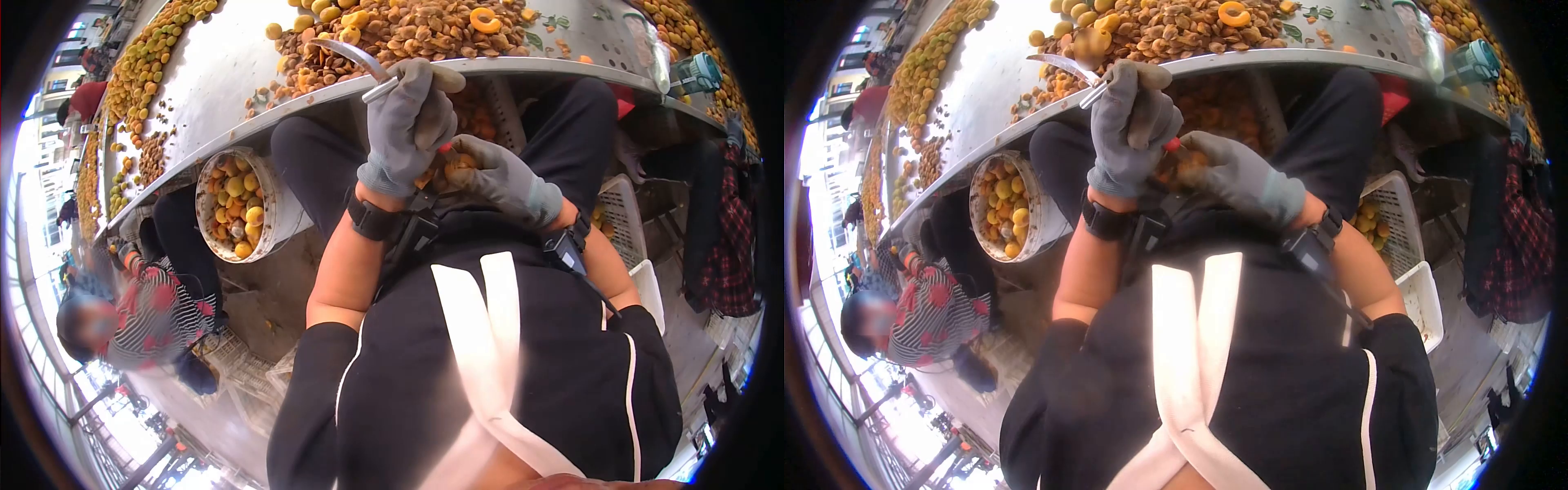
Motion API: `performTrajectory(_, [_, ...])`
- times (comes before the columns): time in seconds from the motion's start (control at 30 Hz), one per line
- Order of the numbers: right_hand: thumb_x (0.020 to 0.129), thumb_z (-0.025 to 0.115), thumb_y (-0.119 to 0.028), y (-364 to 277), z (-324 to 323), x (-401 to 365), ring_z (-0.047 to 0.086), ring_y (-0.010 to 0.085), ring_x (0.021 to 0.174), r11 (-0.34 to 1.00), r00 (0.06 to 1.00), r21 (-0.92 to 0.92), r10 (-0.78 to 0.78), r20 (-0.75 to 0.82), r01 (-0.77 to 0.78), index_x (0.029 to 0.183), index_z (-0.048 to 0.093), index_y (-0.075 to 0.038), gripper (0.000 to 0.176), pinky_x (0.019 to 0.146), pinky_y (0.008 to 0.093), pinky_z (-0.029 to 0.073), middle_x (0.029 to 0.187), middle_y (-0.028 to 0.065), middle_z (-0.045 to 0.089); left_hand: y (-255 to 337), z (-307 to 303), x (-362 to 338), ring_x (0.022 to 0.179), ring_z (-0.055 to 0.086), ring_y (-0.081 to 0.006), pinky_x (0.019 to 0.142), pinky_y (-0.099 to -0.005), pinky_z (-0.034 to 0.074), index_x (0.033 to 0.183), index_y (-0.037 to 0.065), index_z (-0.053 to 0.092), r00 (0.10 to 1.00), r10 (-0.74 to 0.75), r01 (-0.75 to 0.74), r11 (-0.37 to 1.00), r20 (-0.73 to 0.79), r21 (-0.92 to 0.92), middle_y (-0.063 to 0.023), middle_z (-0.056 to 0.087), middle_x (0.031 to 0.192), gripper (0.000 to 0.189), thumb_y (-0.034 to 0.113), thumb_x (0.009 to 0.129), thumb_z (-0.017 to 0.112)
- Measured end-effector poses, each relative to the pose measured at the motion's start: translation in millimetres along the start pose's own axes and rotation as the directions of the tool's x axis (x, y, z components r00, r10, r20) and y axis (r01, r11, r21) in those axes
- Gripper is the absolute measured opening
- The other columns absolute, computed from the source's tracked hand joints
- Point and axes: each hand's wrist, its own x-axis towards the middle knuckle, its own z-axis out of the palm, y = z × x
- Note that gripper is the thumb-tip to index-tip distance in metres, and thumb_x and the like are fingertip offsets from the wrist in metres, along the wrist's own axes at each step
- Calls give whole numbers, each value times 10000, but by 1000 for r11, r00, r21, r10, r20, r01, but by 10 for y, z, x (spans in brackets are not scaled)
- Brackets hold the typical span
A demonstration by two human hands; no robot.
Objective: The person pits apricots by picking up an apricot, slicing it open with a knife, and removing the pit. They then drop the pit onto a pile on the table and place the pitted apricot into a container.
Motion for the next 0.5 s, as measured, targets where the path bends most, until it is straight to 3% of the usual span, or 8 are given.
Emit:
performTrajectory(0.07, [962,603,-240,84,-37,55,633,177,1053,982,995,-157,-98,37,102,1289,445,-8,431,902,340,549,1163,99,612,-49,-45,14,415,223,-41,434,-226,229,984,27,618,1000,6,-7,1000,-22,-15,88,280,482,399,340,1052,381])
performTrajectory(0.17, [956,611,-237,14,4,24,636,192,1057,984,997,-178,-33,-63,21,1285,442,-2,438,906,350,551,1157,108,612,-117,-102,36,417,220,-42,438,-229,225,982,30,624,996,32,-39,996,-81,-85,87,280,484,403,349,1050,388])
performTrajectory(0.2, [956,611,-237,8,5,19,636,192,1057,984,997,-178,-33,-64,21,1285,442,-2,438,906,350,551,1157,108,612,-121,-114,66,410,267,-49,431,-226,259,954,3,630,995,7,-25,982,-100,-186,68,327,483,389,323,1038,425])
performTrajectory(0.27, [942,615,-149,4,4,0,630,165,977,950,987,293,137,-88,-106,1245,495,1,359,862,309,532,1104,95,633,-146,-95,67,402,313,-55,424,-223,292,925,-23,635,993,-23,-11,958,-116,-287,49,373,483,378,297,1027,461])
performTrajectory(0.33, [943,611,-139,-177,48,-1,632,172,980,931,978,320,201,-57,-172,1235,505,-3,340,861,307,532,1101,97,632,-87,72,48,418,341,-52,427,-219,302,936,-25,639,988,-31,30,1000,-150,-6,38,415,509,362,287,1023,478])
performTrajectory(0.37, [943,606,-129,-251,66,8,634,179,982,909,965,342,260,-21,-237,1226,515,-6,322,859,305,531,1097,100,631,-43,124,52,418,341,-52,427,-219,302,936,-25,639,989,-31,31,1000,-148,-6,38,415,509,362,287,1023,478])
performTrajectory(0.43, [941,610,-141,-278,75,24,634,176,972,923,975,325,223,-18,-205,1212,524,-4,315,855,303,529,1089,96,632,23,184,59,434,368,-50,432,-217,314,930,-31,643,993,-32,47,991,-117,125,27,448,531,351,281,1012,506])
performTrajectory(0.5, [940,613,-152,-259,88,47,634,173,963,937,982,303,187,-9,-176,1199,532,-2,310,851,300,527,1081,92,632,17,137,75,443,377,-50,433,-214,312,918,-34,647,996,-22,25,999,-85,31,30,445,531,354,285,1005,522])
